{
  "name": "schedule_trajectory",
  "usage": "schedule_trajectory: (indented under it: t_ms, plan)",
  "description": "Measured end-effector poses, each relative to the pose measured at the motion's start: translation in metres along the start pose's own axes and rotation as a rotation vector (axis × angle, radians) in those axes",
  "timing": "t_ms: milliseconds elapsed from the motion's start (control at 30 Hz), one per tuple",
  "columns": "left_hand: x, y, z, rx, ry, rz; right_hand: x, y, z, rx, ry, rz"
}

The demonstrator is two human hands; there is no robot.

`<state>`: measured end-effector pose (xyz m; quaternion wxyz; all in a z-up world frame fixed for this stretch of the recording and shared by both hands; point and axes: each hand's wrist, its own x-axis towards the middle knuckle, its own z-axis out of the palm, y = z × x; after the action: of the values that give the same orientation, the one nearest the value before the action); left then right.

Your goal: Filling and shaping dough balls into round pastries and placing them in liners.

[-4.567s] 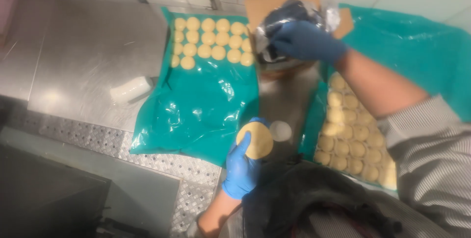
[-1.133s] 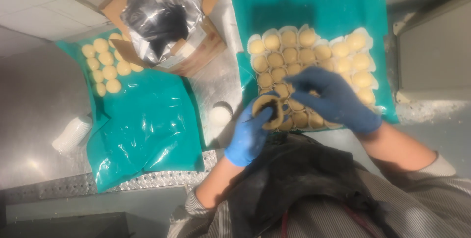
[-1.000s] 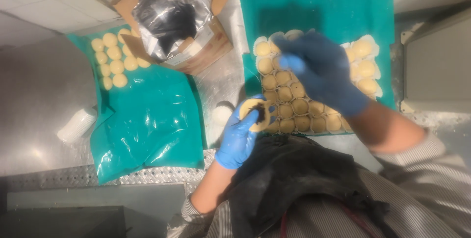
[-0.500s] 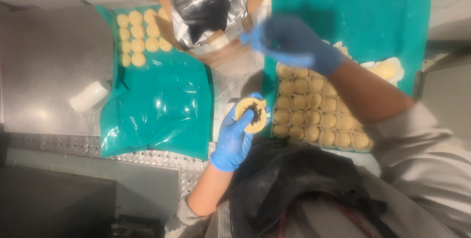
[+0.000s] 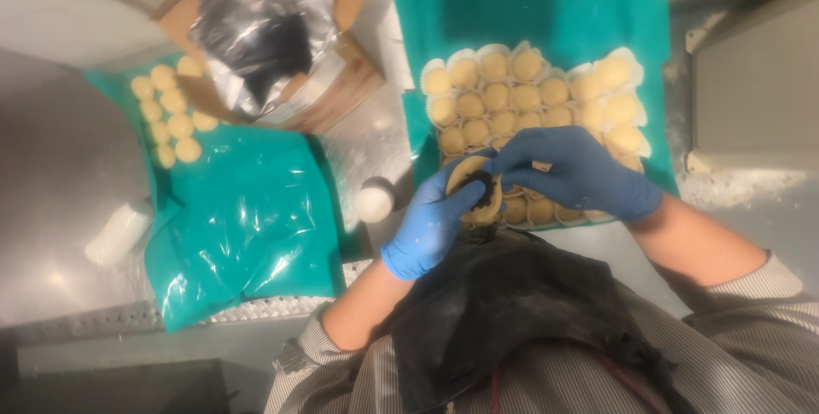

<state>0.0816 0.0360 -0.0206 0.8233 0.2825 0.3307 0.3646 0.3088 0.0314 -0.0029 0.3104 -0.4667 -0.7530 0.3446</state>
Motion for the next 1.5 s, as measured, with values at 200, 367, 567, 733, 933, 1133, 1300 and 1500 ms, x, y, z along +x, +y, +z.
schedule_trajectory:
  t_ms: [200,367,567,733,933,1133,1300,1500]
  plan:
    - [0.012,0.014,0.030,0.444,-0.038,-0.075,-0.030,-0.019,-0.006,-0.053,0.139,0.517]
    - [0.018,0.008,0.040,0.653,-0.113,-0.263,-0.035,-0.044,-0.019,-0.037,0.059,0.418]
    - [0.023,0.018,0.042,0.593,-0.138,-0.322,-0.057,-0.009,0.005,0.083,0.239,0.466]
    - [0.022,0.027,0.043,0.615,-0.172,-0.354,-0.058,-0.014,0.005,0.094,0.234,0.432]
    - [0.026,0.034,0.032,0.703,-0.385,-0.421,-0.060,-0.018,0.006,0.027,0.166,0.169]
    - [0.044,0.023,0.008,0.720,-0.658,-0.262,-0.056,-0.012,0.005,0.163,0.079,0.252]
    - [0.034,0.020,0.006,0.034,-0.497,-0.559,-0.068,0.011,0.020,0.295,0.264,0.301]
    - [0.015,0.012,0.052,-0.110,-0.046,-0.324,-0.065,0.017,0.039,0.476,0.516,0.234]
